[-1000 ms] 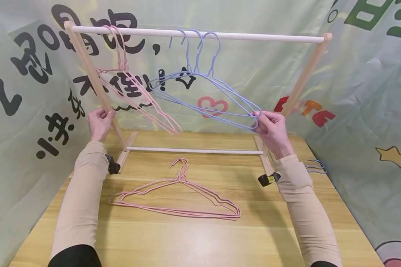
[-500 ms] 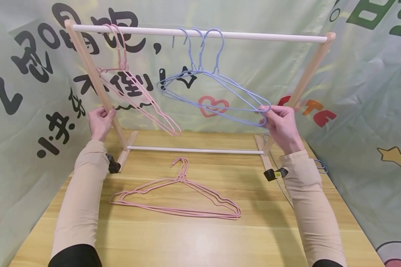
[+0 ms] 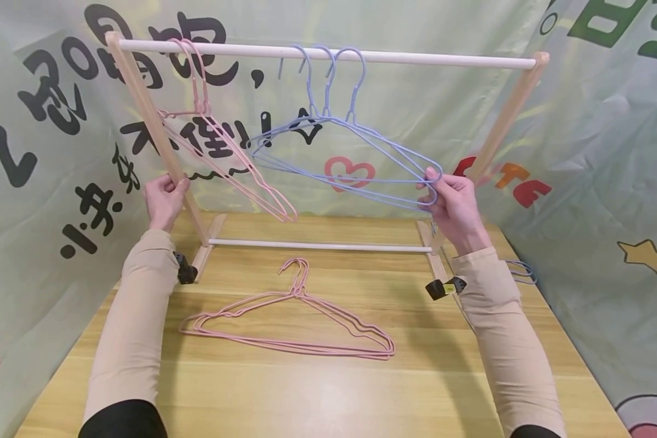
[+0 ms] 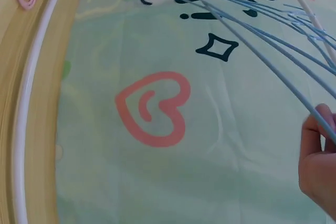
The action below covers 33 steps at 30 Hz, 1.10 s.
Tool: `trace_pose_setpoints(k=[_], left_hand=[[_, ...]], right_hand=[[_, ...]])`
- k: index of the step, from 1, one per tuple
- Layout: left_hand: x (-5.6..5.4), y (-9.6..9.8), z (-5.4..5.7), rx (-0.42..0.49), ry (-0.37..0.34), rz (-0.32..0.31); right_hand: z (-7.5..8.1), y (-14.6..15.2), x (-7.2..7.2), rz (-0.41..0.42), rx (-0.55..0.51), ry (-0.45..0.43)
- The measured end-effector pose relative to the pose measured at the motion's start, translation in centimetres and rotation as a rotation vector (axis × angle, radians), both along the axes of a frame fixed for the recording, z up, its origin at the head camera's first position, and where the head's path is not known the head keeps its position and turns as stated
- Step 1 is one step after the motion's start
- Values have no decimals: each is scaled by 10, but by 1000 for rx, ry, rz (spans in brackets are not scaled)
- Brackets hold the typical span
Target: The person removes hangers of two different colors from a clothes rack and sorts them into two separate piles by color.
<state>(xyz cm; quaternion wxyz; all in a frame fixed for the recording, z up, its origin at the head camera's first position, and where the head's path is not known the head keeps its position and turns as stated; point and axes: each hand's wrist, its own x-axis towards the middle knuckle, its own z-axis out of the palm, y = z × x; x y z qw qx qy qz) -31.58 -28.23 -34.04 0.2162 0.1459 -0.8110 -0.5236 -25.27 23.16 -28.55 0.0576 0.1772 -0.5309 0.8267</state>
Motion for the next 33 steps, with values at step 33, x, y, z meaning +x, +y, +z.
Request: trace_pose_setpoints(k=[33], left_hand=[[1, -1, 1, -15, 25, -14]], right_hand=[[21, 28, 7, -71, -72, 180]])
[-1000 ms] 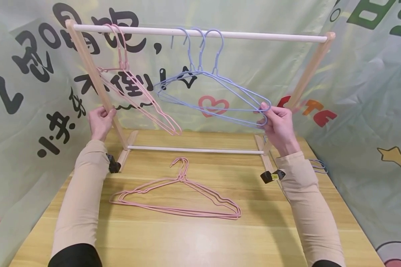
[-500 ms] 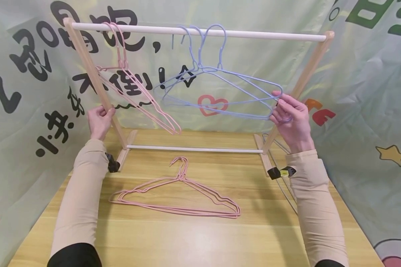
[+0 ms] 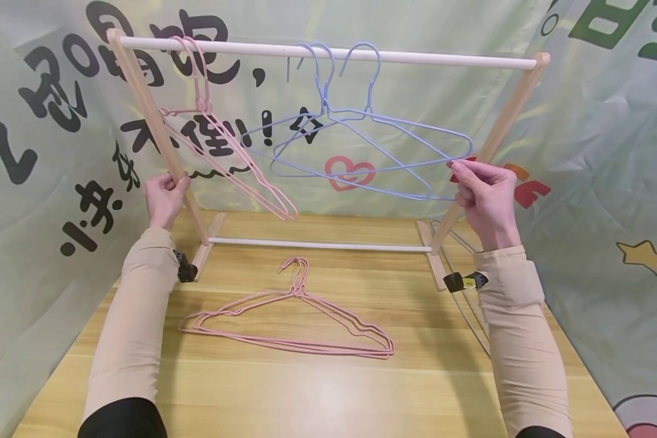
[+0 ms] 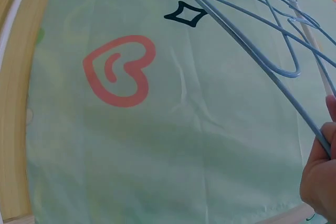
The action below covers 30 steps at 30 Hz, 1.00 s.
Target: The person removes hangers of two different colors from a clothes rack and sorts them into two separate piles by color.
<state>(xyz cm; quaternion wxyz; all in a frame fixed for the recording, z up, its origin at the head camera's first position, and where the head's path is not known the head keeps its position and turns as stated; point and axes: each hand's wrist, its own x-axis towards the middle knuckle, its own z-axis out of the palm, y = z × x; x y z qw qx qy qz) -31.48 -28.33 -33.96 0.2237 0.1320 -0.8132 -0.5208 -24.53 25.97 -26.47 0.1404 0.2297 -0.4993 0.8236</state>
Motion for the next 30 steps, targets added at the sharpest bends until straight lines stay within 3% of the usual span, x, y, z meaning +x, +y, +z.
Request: trace_pose_setpoints(k=[10, 18, 25, 30], left_hand=[[-2, 0, 0, 13, -16, -4], [-3, -1, 0, 19, -8, 2], [-4, -2, 0, 3, -16, 2], [-5, -3, -1, 17, -11, -2]], right_hand=[[0, 5, -2, -55, -26, 8], [4, 14, 0, 40, -35, 29], [3, 11, -3, -89, -7, 40], [-3, 3, -5, -52, -31, 28]])
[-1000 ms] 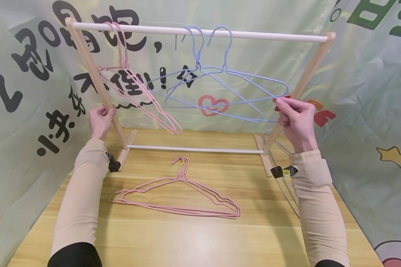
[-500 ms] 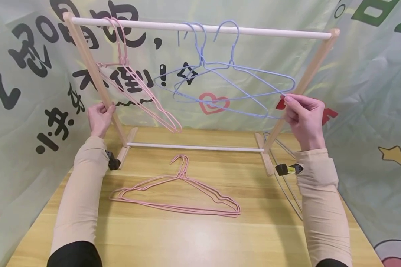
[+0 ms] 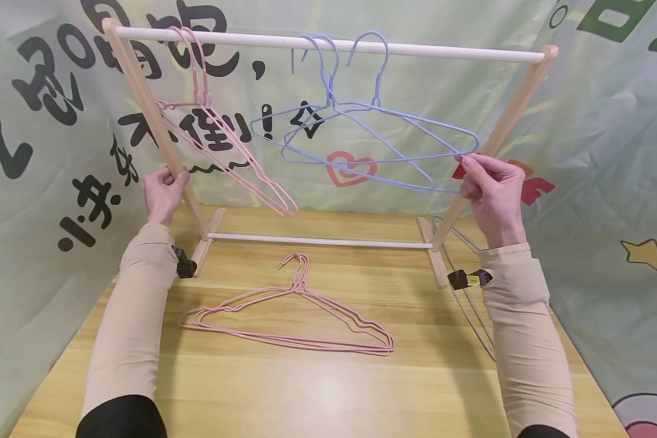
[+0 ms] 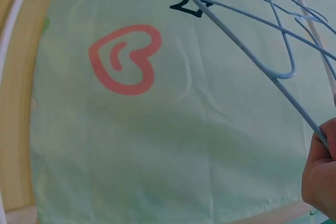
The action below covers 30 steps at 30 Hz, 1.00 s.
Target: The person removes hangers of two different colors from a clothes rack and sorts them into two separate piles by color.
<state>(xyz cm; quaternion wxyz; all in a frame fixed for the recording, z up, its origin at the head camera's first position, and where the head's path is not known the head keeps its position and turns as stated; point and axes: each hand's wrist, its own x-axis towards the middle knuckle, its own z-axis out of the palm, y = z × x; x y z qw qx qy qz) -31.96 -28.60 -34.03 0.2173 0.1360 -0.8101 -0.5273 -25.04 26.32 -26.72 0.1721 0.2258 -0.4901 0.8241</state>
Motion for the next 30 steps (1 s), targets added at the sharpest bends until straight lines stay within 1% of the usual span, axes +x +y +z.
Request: trace_pose_setpoints(k=[2, 8, 12, 14, 16, 18, 20, 23, 25, 26, 28, 30], left_hand=[[0, 0, 0, 3, 2, -2], [2, -1, 1, -1, 15, 15], [2, 1, 2, -12, -1, 9], [3, 2, 2, -23, -8, 2], [4, 2, 2, -33, -9, 5], [4, 3, 2, -42, -4, 12], [4, 3, 2, -50, 2, 17], [5, 3, 2, -61, 3, 19], [4, 4, 2, -66, -2, 16], [5, 4, 3, -66, -3, 15], [6, 5, 3, -62, -5, 17], [6, 6, 3, -55, -11, 16]], right_hand=[[-2, -1, 0, 19, -1, -4], [-5, -7, -1, -4, 34, 15], [-5, -9, -3, -15, 43, 21], [-5, -9, -3, 2, 39, 20], [-5, -9, -4, 38, 26, 17], [-5, -10, -5, 104, -18, 16], [-4, -11, -6, 212, -107, 10], [-4, -10, -6, 393, -264, -22], [-3, -11, -5, 462, -312, -45], [-3, -11, -4, 465, -303, -52], [-2, -13, -2, 426, -233, -44], [0, -15, -1, 328, -129, -14]])
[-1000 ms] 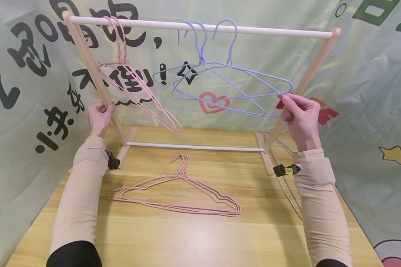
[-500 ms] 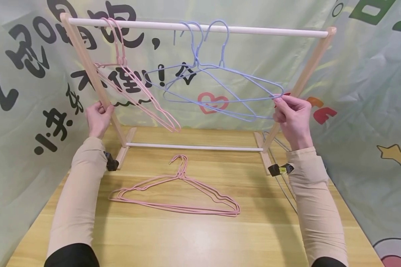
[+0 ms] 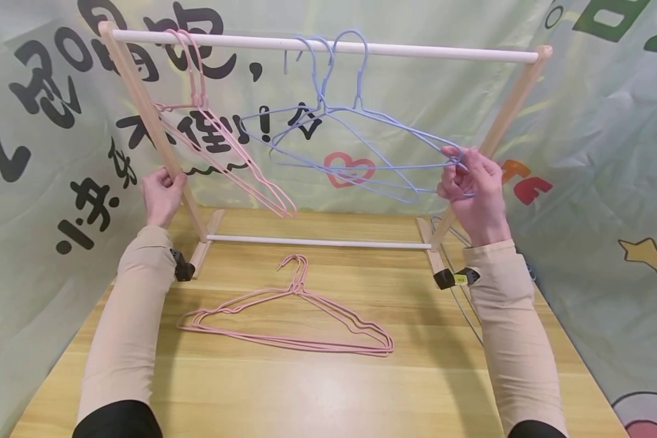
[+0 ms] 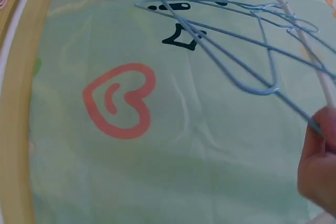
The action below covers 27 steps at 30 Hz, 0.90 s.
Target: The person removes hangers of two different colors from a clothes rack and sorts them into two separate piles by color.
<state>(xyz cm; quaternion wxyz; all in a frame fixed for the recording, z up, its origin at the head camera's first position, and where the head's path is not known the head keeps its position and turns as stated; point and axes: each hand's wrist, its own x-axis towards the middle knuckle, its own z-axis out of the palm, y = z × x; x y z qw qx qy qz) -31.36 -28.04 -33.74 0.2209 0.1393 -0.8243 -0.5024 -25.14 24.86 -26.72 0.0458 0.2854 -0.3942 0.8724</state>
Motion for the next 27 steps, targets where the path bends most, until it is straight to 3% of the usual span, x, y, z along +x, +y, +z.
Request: trace_pose_setpoints(k=[2, 5, 7, 9, 13, 16, 22, 24, 27], left_hand=[[0, 0, 0, 9, -1, -2], [-1, -1, -1, 16, -4, -8], [-1, -1, -1, 17, -2, -7], [-1, -1, -1, 21, 0, -9], [-2, -2, -1, 28, -2, -12], [-3, -2, -3, 31, -1, -13], [-3, -2, -3, 19, -10, -11], [-3, -2, -2, 22, -16, -13], [-2, -2, -1, 28, -20, -14]], right_hand=[[3, -3, 1, -98, 82, 39], [4, -6, 2, -156, 131, 77], [4, -7, 3, -126, 131, 78], [4, -6, 4, -42, 102, 71], [9, -2, 8, -36, 133, 21], [17, 2, 10, -148, 209, 34], [31, 5, 12, -433, 382, 175], [33, 4, 13, -444, 390, 187], [31, 4, 12, -370, 356, 172]])
